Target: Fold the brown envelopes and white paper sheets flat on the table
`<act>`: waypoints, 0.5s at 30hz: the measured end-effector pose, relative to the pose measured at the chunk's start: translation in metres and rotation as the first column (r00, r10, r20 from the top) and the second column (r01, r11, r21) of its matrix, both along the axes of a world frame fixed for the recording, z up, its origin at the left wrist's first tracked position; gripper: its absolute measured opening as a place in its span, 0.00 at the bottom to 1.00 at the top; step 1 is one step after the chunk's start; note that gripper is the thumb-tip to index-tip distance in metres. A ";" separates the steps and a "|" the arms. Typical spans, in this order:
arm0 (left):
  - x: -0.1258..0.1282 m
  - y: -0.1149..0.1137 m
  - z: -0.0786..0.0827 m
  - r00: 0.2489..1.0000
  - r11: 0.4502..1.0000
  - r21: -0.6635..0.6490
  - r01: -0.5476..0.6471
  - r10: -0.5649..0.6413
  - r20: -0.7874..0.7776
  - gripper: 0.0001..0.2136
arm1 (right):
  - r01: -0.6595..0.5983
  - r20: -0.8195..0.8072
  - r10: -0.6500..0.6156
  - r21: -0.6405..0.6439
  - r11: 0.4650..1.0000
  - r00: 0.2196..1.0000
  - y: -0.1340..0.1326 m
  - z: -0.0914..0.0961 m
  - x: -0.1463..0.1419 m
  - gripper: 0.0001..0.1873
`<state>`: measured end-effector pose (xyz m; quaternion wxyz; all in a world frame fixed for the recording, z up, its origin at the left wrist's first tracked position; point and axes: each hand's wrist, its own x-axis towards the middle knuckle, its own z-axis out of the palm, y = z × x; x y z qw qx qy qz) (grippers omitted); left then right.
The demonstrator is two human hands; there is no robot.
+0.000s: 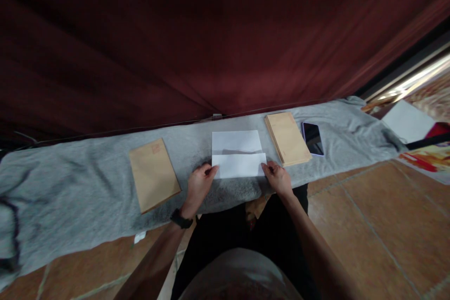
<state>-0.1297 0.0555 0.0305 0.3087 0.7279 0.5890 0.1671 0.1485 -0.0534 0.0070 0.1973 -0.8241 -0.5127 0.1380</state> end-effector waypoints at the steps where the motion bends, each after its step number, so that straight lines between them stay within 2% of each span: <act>1: 0.002 0.000 0.001 0.999 1.000 0.007 -0.003 0.003 -0.051 0.14 | 0.004 0.019 -0.003 -0.023 1.000 1.000 0.002 0.001 0.000 0.22; 7: 0.011 0.005 0.011 0.958 1.000 -0.013 0.011 -0.015 -0.285 0.15 | 0.039 0.090 -0.030 -0.108 0.993 0.996 0.013 0.008 -0.004 0.23; 11: 0.015 0.011 0.015 0.929 0.999 -0.037 0.008 -0.021 -0.369 0.15 | 0.075 0.108 -0.056 -0.182 0.980 0.993 0.019 0.015 -0.008 0.23; 15: 0.018 0.016 0.015 0.906 1.000 -0.007 0.020 -0.021 -0.424 0.16 | 0.106 0.108 -0.081 -0.249 0.963 0.991 0.027 0.021 -0.011 0.22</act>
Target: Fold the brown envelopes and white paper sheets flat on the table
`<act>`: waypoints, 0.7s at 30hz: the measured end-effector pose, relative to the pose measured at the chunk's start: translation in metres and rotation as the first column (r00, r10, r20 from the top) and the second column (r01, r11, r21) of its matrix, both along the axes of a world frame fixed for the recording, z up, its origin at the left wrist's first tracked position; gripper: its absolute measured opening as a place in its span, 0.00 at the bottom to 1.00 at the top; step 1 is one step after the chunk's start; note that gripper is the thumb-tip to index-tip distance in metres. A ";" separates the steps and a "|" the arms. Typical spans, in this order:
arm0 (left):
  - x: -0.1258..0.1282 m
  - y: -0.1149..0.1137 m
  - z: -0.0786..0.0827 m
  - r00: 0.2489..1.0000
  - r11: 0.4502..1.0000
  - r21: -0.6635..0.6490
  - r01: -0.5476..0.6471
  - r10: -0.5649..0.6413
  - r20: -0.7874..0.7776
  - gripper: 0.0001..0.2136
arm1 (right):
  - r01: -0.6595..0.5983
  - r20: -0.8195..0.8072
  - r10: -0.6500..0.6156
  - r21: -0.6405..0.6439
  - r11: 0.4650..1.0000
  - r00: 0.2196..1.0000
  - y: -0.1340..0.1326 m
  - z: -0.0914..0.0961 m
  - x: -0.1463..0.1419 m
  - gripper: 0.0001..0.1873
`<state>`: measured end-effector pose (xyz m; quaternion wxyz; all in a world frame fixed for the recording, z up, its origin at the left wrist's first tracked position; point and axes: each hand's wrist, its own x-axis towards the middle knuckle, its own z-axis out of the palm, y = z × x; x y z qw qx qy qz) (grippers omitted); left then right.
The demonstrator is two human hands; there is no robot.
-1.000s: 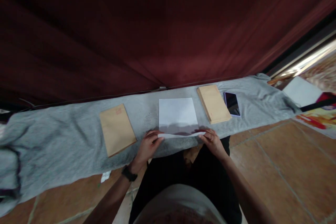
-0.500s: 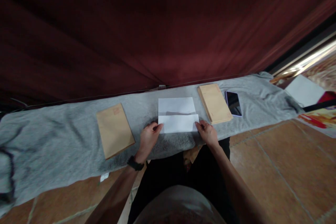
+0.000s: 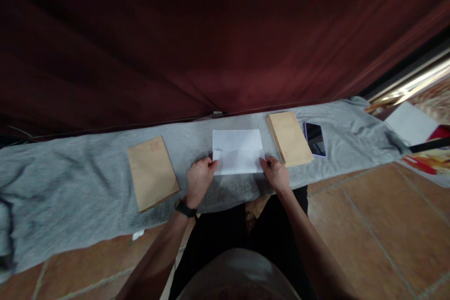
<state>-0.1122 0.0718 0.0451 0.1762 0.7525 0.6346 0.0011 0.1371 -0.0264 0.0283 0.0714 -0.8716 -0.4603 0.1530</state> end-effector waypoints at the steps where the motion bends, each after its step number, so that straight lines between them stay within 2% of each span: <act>1: 0.001 0.001 0.000 1.000 1.000 0.005 -0.001 0.001 -0.010 0.16 | 0.006 0.006 -0.005 -0.008 1.000 1.000 0.002 0.001 0.000 0.22; 8: 0.010 0.016 0.003 1.000 1.000 0.010 -0.003 0.003 -0.030 0.17 | 0.019 0.043 -0.018 -0.021 1.000 0.999 0.018 0.004 0.001 0.21; 15: 0.017 0.032 -0.003 1.000 1.000 0.032 0.001 0.000 -0.026 0.16 | 0.032 0.068 -0.032 0.000 0.999 0.997 0.031 0.005 0.002 0.20; 21: 0.022 0.040 -0.005 1.000 0.999 0.044 -0.020 0.021 -0.005 0.16 | 0.057 0.096 -0.052 -0.044 0.997 0.994 0.041 0.004 0.005 0.21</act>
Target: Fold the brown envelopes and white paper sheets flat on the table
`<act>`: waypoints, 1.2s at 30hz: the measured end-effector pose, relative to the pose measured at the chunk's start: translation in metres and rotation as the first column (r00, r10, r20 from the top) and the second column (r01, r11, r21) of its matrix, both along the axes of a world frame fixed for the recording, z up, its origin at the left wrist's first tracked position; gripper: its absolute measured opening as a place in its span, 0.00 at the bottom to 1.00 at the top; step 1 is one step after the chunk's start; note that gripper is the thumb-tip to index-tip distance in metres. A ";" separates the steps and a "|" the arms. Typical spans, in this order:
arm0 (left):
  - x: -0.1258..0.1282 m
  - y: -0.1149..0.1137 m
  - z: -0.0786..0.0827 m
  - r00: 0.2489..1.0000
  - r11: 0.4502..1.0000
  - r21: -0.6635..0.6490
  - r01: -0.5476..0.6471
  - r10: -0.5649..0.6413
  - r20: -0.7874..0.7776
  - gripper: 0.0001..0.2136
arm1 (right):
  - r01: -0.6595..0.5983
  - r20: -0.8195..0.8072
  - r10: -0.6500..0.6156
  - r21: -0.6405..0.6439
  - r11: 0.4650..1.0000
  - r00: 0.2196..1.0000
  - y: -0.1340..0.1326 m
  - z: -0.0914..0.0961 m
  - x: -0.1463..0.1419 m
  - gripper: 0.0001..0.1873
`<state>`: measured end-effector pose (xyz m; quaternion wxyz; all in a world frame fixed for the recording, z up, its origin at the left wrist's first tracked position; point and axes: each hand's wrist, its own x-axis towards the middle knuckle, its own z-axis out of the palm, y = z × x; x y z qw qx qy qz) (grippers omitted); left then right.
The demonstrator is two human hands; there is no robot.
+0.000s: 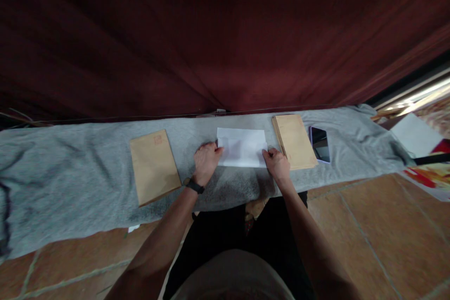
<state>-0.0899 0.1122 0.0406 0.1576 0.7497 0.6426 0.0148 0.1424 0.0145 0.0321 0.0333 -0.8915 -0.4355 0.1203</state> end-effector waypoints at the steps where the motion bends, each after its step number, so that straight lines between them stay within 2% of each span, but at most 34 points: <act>1: 0.001 0.001 0.000 1.000 1.000 -0.001 -0.005 0.005 0.002 0.16 | 0.000 -0.001 0.000 -0.004 1.000 1.000 0.002 0.000 0.001 0.21; 14: 0.010 0.024 0.000 0.999 1.000 0.018 -0.023 0.023 0.024 0.17 | 0.000 0.036 0.001 -0.013 1.000 0.999 0.026 -0.001 0.006 0.23; 23: 0.013 0.039 -0.009 0.998 0.998 0.030 -0.049 0.048 0.041 0.18 | 0.004 0.076 -0.004 -0.008 1.000 0.997 0.038 0.001 0.006 0.24; 31: 0.014 0.043 -0.003 0.997 0.999 0.009 -0.051 0.050 0.053 0.18 | 0.023 0.098 -0.023 0.001 1.000 0.995 0.046 0.003 0.004 0.24; 36: 0.013 0.045 -0.005 0.997 0.998 0.017 -0.061 0.060 0.053 0.19 | 0.000 0.168 -0.005 0.028 1.000 0.986 0.047 -0.002 0.001 0.24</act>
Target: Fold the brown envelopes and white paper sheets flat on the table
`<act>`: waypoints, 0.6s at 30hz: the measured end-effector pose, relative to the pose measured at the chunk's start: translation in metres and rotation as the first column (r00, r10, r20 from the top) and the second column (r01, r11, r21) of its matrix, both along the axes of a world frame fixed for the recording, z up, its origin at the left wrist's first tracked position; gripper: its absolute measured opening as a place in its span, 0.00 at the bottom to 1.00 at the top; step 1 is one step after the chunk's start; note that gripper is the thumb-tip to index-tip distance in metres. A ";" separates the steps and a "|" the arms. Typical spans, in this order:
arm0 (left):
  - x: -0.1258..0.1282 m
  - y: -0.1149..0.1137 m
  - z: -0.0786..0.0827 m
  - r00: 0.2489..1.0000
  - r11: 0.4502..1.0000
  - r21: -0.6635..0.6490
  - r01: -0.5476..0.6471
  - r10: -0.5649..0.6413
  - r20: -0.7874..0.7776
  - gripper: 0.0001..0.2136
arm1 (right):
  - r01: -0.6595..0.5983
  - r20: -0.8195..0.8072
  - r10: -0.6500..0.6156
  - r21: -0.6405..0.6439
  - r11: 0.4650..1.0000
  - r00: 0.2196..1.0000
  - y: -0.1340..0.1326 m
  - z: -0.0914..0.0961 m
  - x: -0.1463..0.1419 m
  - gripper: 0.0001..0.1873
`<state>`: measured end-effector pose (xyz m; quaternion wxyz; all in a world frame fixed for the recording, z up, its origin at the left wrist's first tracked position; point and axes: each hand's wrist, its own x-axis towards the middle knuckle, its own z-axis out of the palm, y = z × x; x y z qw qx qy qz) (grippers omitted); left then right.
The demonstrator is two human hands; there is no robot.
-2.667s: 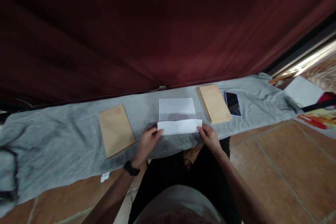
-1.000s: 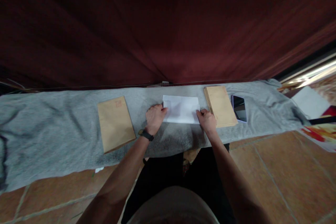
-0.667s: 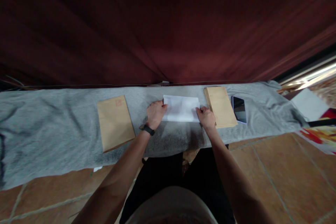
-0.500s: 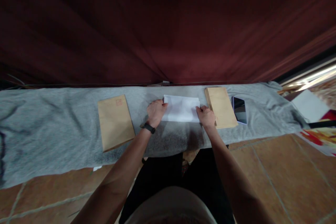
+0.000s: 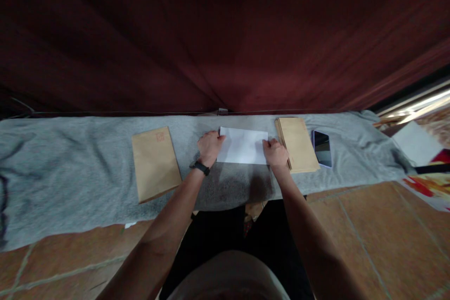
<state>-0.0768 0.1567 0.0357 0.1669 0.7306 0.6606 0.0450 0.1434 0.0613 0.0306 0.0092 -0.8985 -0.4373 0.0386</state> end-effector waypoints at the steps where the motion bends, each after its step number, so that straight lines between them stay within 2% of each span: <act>1: 0.000 0.000 -0.001 1.000 1.000 0.002 -0.005 0.005 0.000 0.19 | -0.006 0.015 0.006 0.008 1.000 1.000 0.000 -0.002 -0.001 0.24; 5: 0.000 0.002 -0.002 1.000 1.000 0.000 -0.005 0.005 0.003 0.19 | -0.018 0.043 0.015 0.051 0.999 0.999 -0.001 -0.009 -0.003 0.23; 12: 0.001 0.001 -0.001 1.000 1.000 -0.007 -0.013 0.013 0.000 0.19 | -0.089 0.077 0.074 0.205 0.975 0.994 -0.003 -0.014 -0.004 0.21; 15: 0.001 0.002 -0.002 1.000 1.000 0.005 -0.013 0.013 -0.002 0.19 | -0.135 0.088 0.115 0.274 0.952 0.989 -0.005 -0.013 -0.009 0.24; 18: 0.001 0.002 -0.004 1.000 1.000 0.006 -0.008 0.008 0.005 0.18 | -0.239 0.061 0.232 0.353 0.905 0.971 -0.006 -0.014 -0.022 0.26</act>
